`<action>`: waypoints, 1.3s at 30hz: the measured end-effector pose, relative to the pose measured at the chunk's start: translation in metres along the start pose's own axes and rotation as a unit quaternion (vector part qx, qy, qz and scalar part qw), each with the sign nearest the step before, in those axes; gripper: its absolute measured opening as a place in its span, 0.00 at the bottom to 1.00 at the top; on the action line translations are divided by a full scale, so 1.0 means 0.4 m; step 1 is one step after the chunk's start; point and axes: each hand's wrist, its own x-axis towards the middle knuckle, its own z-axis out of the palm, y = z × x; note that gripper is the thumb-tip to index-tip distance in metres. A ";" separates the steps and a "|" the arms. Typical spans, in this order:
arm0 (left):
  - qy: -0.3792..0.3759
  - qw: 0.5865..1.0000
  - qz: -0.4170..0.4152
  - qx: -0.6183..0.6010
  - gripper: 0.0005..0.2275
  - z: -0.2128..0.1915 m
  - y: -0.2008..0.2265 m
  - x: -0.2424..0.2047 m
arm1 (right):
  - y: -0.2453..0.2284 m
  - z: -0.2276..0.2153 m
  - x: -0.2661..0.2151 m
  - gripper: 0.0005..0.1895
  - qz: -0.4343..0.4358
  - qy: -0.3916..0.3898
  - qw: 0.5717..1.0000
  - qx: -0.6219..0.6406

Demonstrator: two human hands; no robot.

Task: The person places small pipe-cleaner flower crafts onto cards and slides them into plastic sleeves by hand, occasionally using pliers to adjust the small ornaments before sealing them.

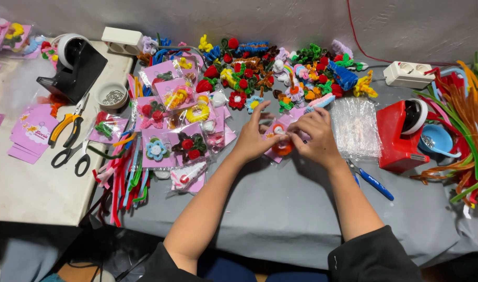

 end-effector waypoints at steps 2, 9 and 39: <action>0.007 1.000 -0.022 -0.015 0.40 0.004 -0.050 0.012 | 0.008 -0.008 0.024 0.09 -0.020 0.016 0.999 -0.040; 0.101 0.994 -0.040 -0.026 0.32 0.010 -0.050 0.016 | -0.006 -0.053 0.114 0.11 -0.005 -0.063 0.993 -0.097; 0.131 0.899 -0.103 -0.406 0.23 0.051 -0.164 0.046 | 0.050 0.073 0.028 0.16 0.034 0.013 0.999 -0.020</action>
